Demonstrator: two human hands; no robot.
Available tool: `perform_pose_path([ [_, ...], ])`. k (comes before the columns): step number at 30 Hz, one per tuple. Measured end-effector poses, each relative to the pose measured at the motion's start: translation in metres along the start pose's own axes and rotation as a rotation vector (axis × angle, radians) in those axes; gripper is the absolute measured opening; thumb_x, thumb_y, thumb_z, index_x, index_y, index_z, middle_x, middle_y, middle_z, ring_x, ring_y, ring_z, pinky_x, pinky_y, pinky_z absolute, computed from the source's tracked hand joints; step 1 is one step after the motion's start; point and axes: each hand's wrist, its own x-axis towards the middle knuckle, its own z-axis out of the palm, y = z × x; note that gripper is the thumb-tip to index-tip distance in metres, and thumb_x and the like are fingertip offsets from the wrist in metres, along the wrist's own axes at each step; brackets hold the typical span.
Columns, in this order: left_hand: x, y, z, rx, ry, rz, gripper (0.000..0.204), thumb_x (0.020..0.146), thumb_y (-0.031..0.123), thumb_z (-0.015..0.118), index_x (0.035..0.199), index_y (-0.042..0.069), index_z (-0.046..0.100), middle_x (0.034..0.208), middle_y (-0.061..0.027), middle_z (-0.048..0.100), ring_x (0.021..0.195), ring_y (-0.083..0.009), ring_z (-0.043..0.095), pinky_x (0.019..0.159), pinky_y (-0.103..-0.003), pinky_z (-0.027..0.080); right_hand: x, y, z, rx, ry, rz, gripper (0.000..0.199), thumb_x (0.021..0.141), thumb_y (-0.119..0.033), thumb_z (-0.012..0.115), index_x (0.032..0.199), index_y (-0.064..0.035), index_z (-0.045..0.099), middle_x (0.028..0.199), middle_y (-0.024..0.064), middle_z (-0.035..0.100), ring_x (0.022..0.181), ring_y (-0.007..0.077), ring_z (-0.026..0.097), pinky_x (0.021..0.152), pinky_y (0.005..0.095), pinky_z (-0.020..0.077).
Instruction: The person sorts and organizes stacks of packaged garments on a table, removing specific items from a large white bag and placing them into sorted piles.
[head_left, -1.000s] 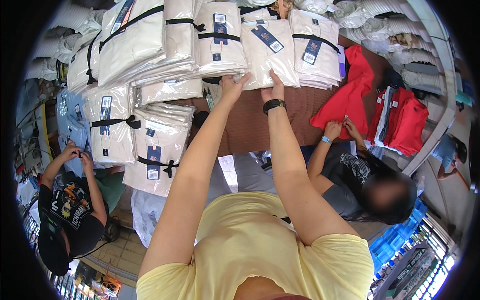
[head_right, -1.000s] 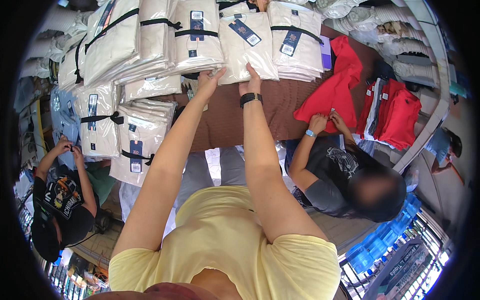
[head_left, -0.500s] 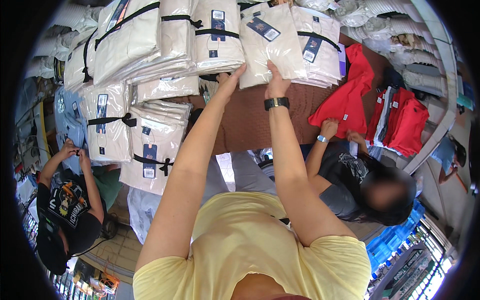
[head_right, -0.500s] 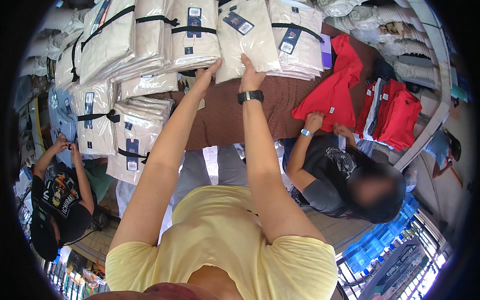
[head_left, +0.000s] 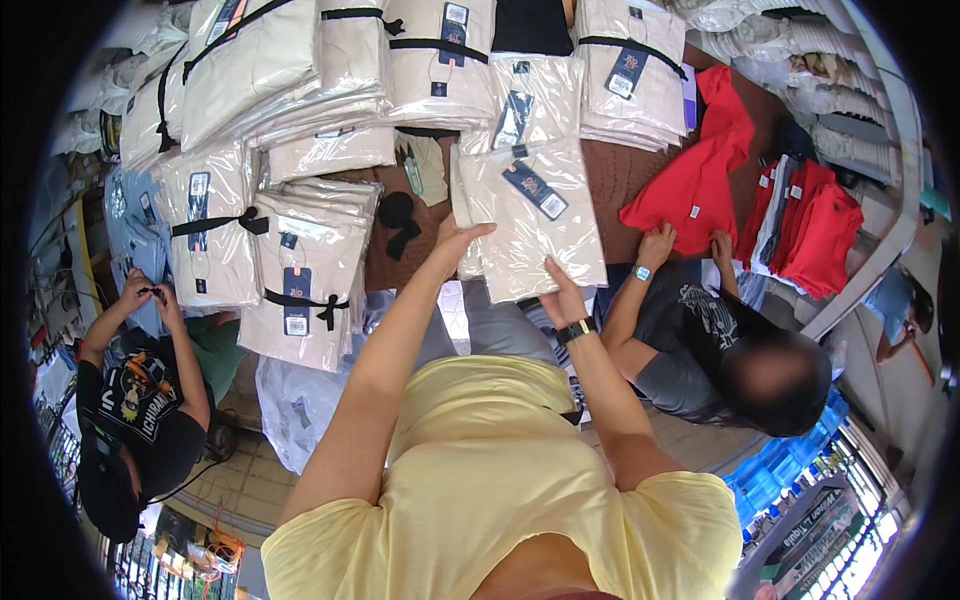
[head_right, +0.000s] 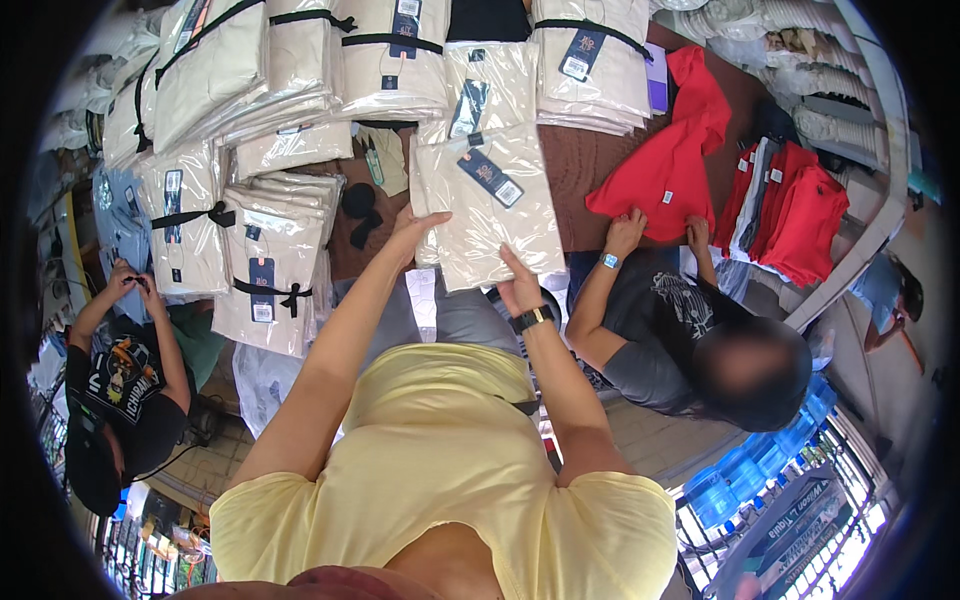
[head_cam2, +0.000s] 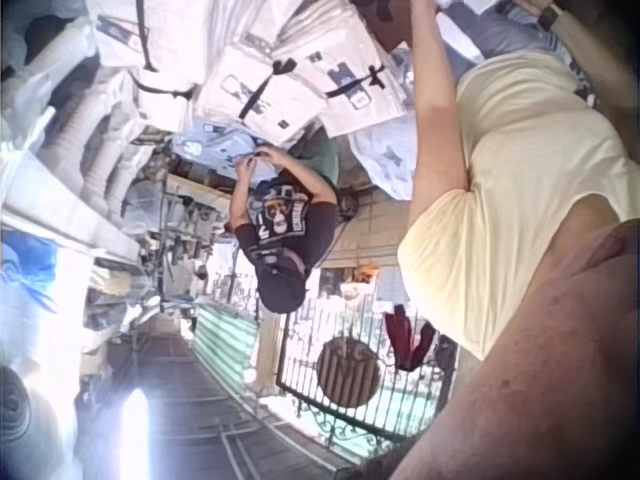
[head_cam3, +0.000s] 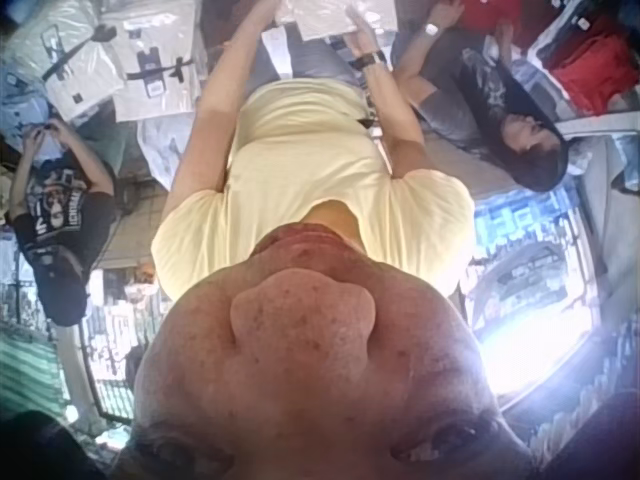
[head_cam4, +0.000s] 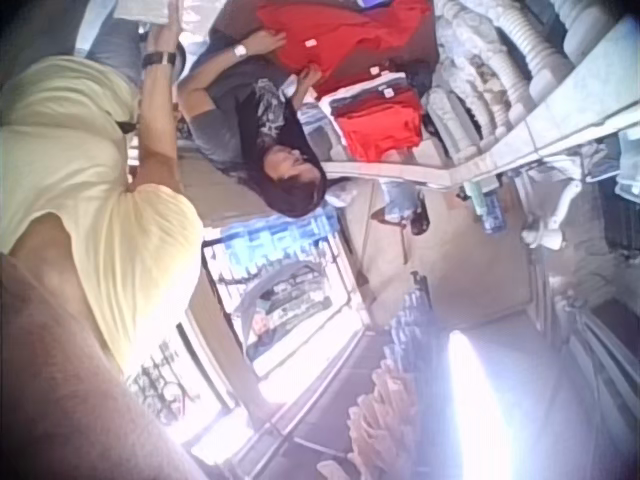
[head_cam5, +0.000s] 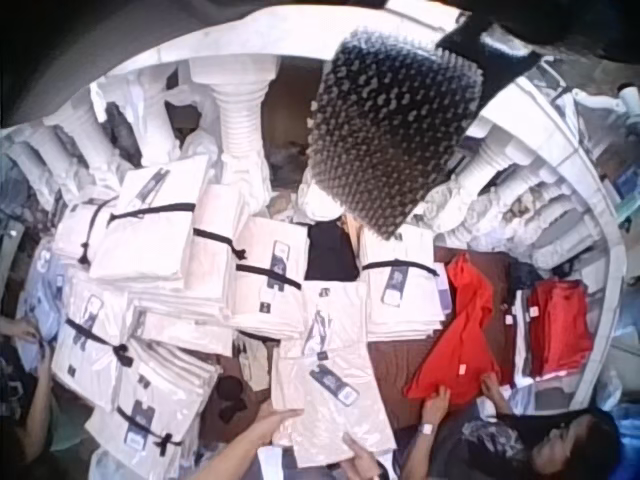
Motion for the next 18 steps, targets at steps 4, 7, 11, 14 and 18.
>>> perform_pose_path([
  [4, 0.013, -0.044, -0.007, 0.292, 0.243, 0.204, 0.063, 0.074, 0.014, 0.078, 0.123, -0.002, 0.044, 0.112, -0.0176, 0.063, 0.101, -0.0274, 0.062, 0.088, -0.036, 0.048, 0.033, 0.036, -0.028, -0.091, 0.169, 0.097, 0.051, 0.088, -0.017, 0.067, 0.132, -0.0023, 0.045, 0.131, 0.0112, 0.052, 0.120, 0.0258, 0.050, 0.096, 0.0450, 0.0457],
  [7, 0.013, -0.038, -0.004, 0.469, 0.300, 0.260, 0.066, 0.074, 0.011, 0.076, 0.127, -0.002, 0.038, 0.113, -0.0212, 0.061, 0.104, -0.0326, 0.061, 0.090, -0.039, 0.047, 0.069, 0.053, -0.088, -0.573, 0.779, -0.011, 0.057, 0.081, -0.028, 0.074, 0.125, -0.0018, 0.050, 0.121, 0.0124, 0.055, 0.113, 0.0309, 0.051, 0.091, 0.0519, 0.0437],
  [11, -0.002, -0.038, -0.001, 0.479, 0.434, 0.429, 0.079, 0.075, 0.009, 0.075, 0.136, 0.003, 0.026, 0.116, -0.0236, 0.059, 0.106, -0.0347, 0.059, 0.092, -0.039, 0.045, 0.061, -0.026, -0.009, -1.467, 0.731, -0.915, 0.055, 0.082, -0.035, 0.070, 0.118, 0.0037, 0.054, 0.116, 0.0249, 0.055, 0.112, 0.0405, 0.048, 0.097, 0.0496, 0.0359],
  [14, -0.011, -0.029, 0.015, 0.559, 0.414, 0.440, 0.086, 0.075, 0.009, 0.075, 0.140, 0.008, 0.019, 0.119, -0.0258, 0.057, 0.110, -0.0369, 0.058, 0.095, -0.040, 0.044, 0.140, -0.079, 0.027, -1.426, 0.440, -0.938, 0.053, 0.089, -0.040, 0.058, 0.117, 0.0040, 0.056, 0.123, 0.0300, 0.052, 0.119, 0.0430, 0.044, 0.103, 0.0475, 0.0323],
  [18, -0.034, -0.024, 0.019, 0.570, 0.345, 0.301, 0.091, 0.075, 0.005, 0.073, 0.145, 0.015, 0.016, 0.122, -0.0305, 0.053, 0.111, -0.0456, 0.054, 0.094, -0.046, 0.042, 0.215, -0.113, 0.062, -1.445, 0.285, -0.668, 0.055, 0.085, -0.043, 0.061, 0.115, 0.0036, 0.059, 0.118, 0.0274, 0.058, 0.113, 0.0396, 0.053, 0.097, 0.0417, 0.0415],
])
